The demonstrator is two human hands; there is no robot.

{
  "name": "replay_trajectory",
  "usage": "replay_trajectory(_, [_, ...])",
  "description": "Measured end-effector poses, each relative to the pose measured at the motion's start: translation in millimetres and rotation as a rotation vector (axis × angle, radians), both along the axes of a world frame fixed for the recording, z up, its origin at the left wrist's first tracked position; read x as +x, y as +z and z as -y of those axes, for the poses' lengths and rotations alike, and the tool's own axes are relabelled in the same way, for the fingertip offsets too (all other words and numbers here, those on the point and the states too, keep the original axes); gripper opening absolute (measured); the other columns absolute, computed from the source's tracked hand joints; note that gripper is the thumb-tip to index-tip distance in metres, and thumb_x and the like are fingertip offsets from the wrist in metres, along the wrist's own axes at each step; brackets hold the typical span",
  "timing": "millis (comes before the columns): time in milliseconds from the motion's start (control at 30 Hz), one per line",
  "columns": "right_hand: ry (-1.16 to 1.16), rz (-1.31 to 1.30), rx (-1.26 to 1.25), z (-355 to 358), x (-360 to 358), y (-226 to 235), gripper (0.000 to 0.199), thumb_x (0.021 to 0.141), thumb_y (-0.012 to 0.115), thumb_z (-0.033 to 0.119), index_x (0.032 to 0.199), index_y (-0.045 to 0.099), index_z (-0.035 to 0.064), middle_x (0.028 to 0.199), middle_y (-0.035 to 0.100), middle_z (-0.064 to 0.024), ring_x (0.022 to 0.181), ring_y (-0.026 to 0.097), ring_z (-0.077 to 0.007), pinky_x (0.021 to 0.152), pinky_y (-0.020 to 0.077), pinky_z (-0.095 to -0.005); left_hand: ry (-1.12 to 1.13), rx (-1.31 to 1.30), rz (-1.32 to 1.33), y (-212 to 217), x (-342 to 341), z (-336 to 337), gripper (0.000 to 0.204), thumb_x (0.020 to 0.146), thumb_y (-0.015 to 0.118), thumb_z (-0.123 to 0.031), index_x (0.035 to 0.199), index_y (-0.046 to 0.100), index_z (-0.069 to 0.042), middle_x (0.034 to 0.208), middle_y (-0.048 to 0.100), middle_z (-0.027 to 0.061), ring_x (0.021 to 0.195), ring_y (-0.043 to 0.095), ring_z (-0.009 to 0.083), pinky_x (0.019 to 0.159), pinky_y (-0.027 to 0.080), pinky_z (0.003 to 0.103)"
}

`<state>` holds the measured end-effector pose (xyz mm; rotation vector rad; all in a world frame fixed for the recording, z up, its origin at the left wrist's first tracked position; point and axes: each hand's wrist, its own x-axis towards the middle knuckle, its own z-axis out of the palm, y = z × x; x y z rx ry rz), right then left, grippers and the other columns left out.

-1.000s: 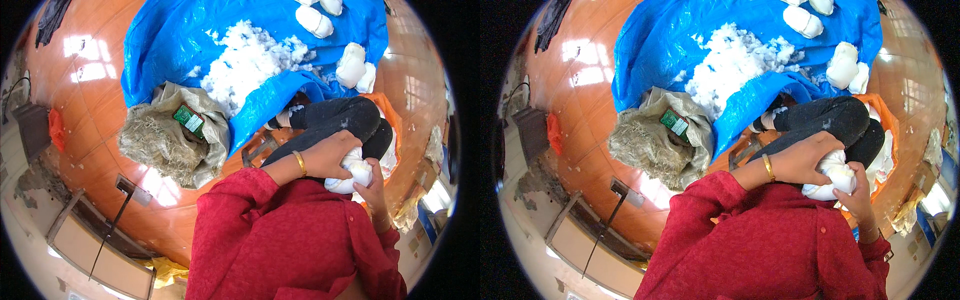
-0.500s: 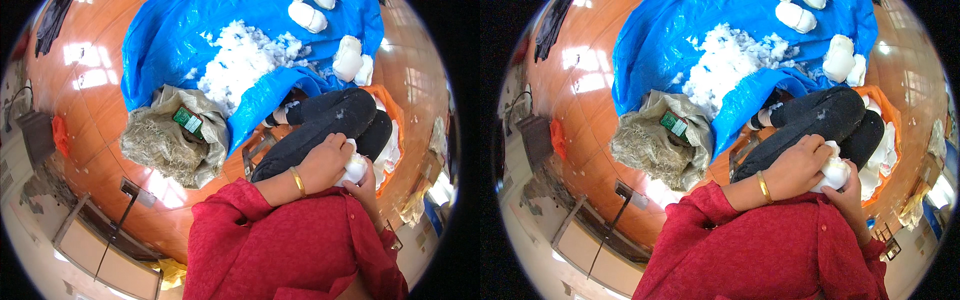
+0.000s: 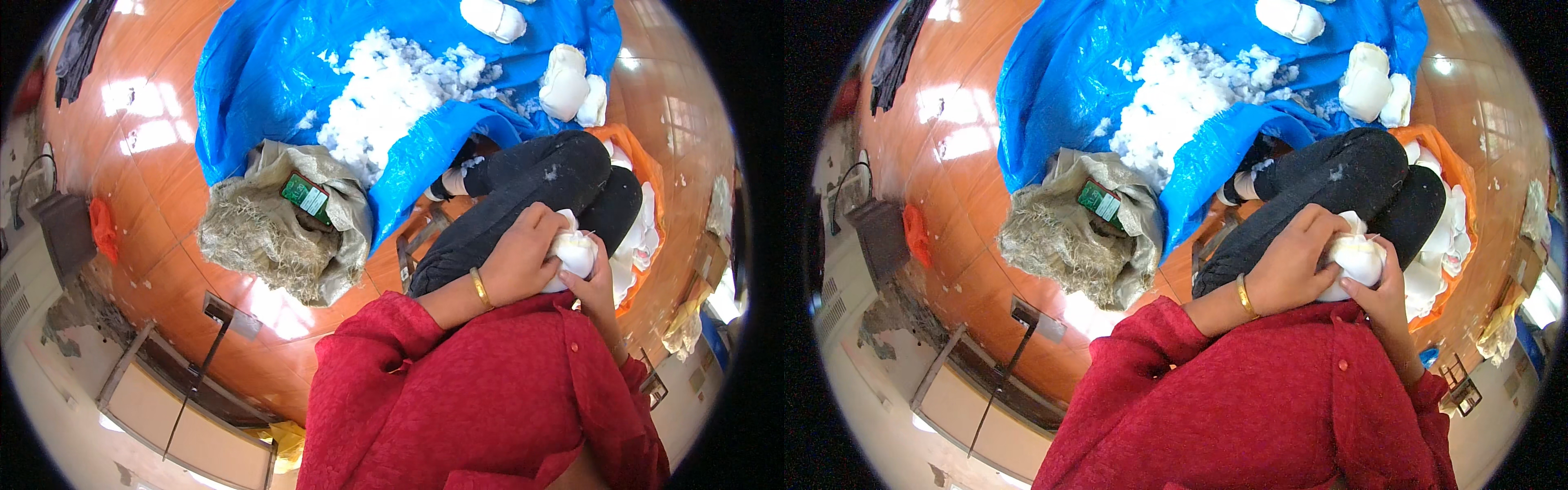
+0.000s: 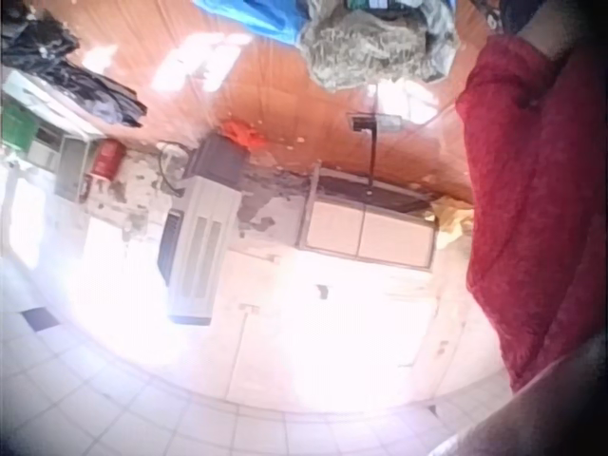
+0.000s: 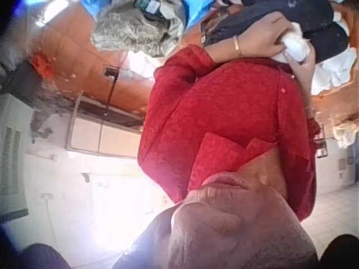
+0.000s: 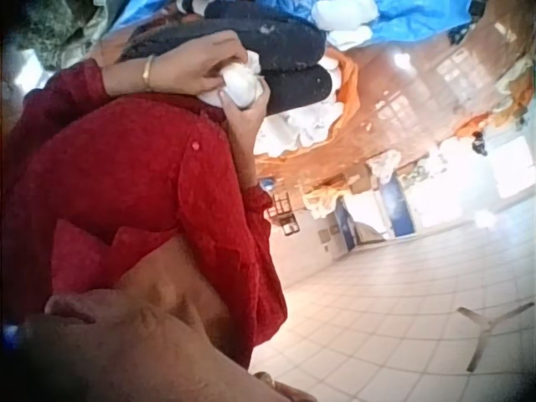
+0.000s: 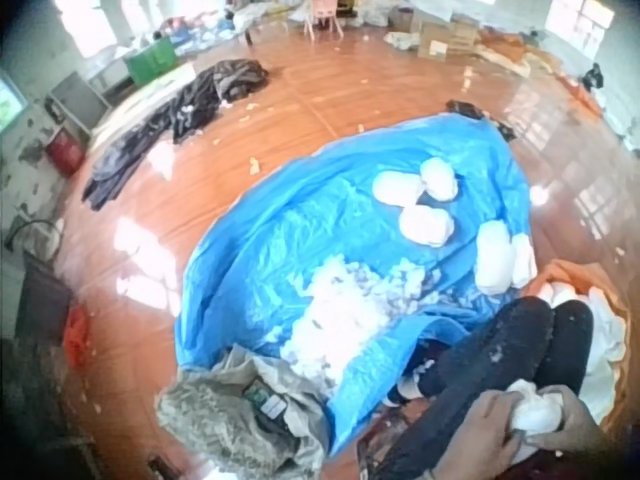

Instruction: The person sits on the floor and repeatedly picks up white fabric items, opens them, and stuffs them with white fluffy material from a blue tarp. The person then places the stuffed items into an orange sack. Other workers are visible in the background performing similar tasks.

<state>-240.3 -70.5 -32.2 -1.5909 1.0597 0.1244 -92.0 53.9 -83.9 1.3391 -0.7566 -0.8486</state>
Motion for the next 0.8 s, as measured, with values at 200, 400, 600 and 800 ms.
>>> replay_trajectory(200, [-0.084,0.051,0.032,-2,8,-1,0.078,0.063,0.075,0.016,0.129,0.036,-0.0007,0.116,0.05,-0.014,0.108,0.051,-0.0213,0.093,0.0413,-0.0331,0.051,0.214,-0.221,1,-3,-4,0.039,0.07,0.07,-0.011,0.102,0.05,-0.002,0.094,0.051,0.0137,0.08,0.057,0.0239,0.072,0.048,0.033])
replay_trajectory(400, [-0.133,-0.028,0.084,2,-3,-8,0.077,0.062,0.076,0.016,0.127,0.037,-0.0007,0.113,0.052,-0.0131,0.103,0.052,-0.0205,0.09,0.0426,-0.0324,-0.002,0.212,-0.217,-2,-2,0,0.036,0.068,0.071,-0.014,0.094,0.051,-0.002,0.083,0.051,0.0113,0.071,0.054,0.021,0.064,0.046,0.031])
replay_trajectory(600, [-0.076,0.016,0.082,1,5,-4,0.057,0.063,0.075,0.017,0.11,0.046,0.0029,0.1,0.055,-0.0071,0.092,0.054,-0.0136,0.08,0.0446,-0.0279,-0.007,0.175,-0.313,0,-5,4,0.029,0.064,0.066,-0.011,0.081,0.045,-0.003,0.077,0.048,0.0136,0.071,0.05,0.0296,0.063,0.041,0.037])
replay_trajectory(800, [0.008,0.004,-0.063,-3,6,-5,0.042,0.066,0.073,0.018,0.098,0.05,0.0041,0.09,0.057,-0.0049,0.082,0.055,-0.0112,0.074,0.0452,-0.0265,0.052,0.138,-0.239,-1,-14,5,0.026,0.065,0.063,-0.008,0.081,0.043,-0.002,0.078,0.046,0.016,0.072,0.049,0.0321,0.063,0.041,0.038])
